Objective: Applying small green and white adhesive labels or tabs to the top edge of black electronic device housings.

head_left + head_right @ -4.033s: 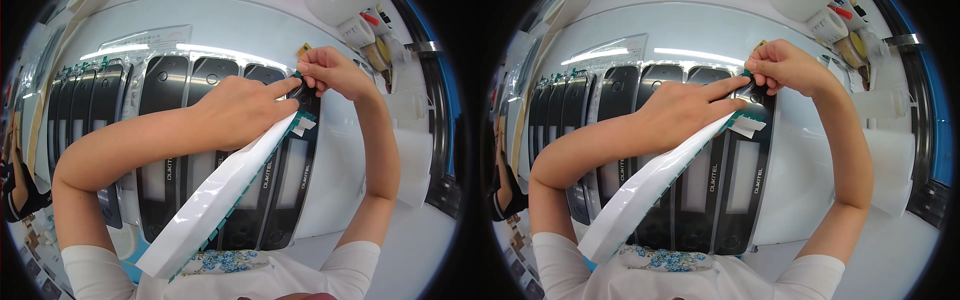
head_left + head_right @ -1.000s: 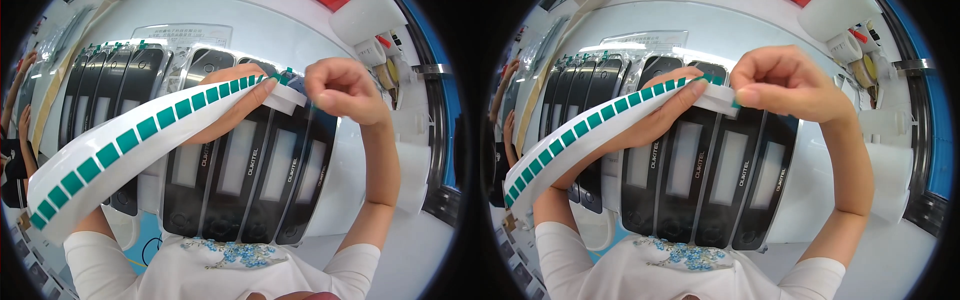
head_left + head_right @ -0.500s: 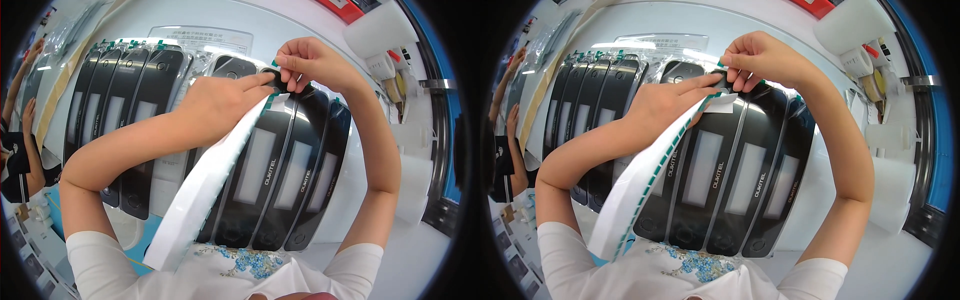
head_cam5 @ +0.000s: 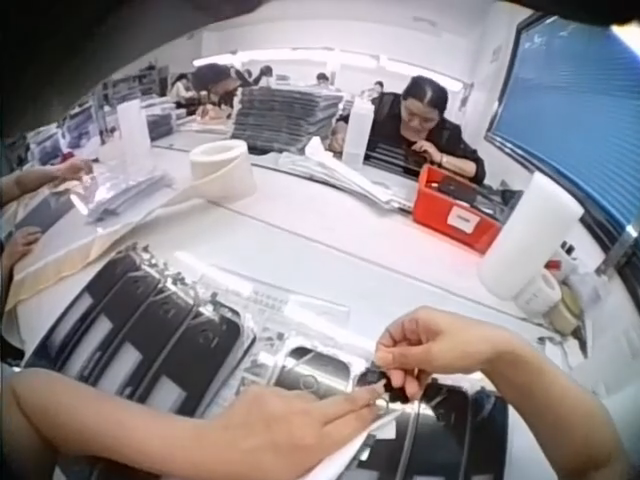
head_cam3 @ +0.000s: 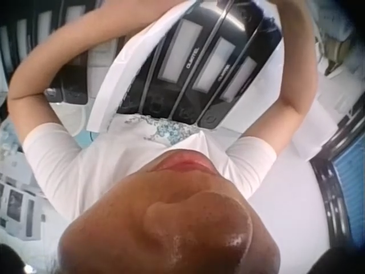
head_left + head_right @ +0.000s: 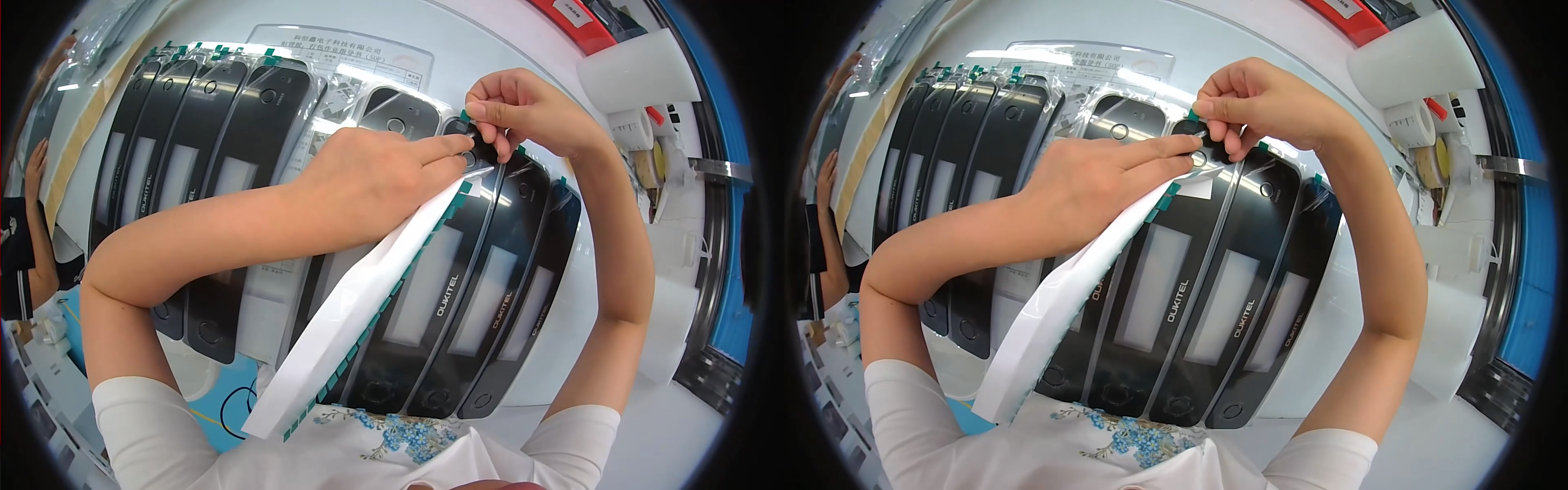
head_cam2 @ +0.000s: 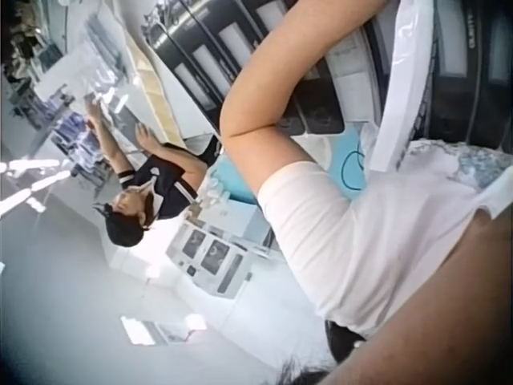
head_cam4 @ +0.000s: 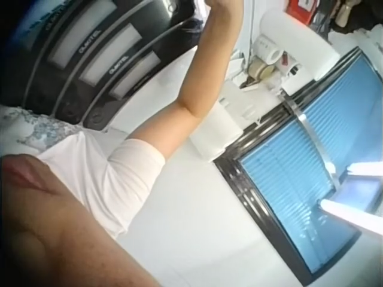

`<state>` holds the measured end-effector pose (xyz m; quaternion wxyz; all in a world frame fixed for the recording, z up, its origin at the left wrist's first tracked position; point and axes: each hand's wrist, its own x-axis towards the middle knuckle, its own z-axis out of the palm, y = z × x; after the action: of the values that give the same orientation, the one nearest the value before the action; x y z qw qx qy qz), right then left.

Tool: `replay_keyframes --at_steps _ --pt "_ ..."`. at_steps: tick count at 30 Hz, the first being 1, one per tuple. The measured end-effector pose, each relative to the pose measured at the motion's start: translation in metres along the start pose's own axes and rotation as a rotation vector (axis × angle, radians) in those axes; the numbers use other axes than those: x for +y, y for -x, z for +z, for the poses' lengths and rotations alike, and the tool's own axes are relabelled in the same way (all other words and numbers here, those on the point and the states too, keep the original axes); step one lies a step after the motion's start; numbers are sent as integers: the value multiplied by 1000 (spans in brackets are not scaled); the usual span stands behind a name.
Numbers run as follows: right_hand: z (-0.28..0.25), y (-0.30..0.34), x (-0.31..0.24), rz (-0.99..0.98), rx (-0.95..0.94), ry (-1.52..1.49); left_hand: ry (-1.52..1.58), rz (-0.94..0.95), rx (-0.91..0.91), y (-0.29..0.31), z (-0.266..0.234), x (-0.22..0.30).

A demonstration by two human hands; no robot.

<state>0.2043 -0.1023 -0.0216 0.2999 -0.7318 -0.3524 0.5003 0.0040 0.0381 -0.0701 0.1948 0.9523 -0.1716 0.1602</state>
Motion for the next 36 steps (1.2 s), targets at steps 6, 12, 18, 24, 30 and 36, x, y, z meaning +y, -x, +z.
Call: replay_keyframes --at_steps 6,12,18,24,30,36 --pt "2 2 -1 8 25 1 6 -33 23 -1 1 2" --pt "8 19 -7 -38 97 -54 130 -52 76 0 3 -5" --pt "31 47 -30 -207 129 83 555 -302 35 -3 -15 -3" --pt "16 46 -19 -377 26 -102 595 -325 58 5 -25 6" --pt "36 6 -30 -253 296 113 41 -259 183 30 -27 -14" --pt "37 -30 -37 -168 176 8 28 -167 155 39 -17 -23"
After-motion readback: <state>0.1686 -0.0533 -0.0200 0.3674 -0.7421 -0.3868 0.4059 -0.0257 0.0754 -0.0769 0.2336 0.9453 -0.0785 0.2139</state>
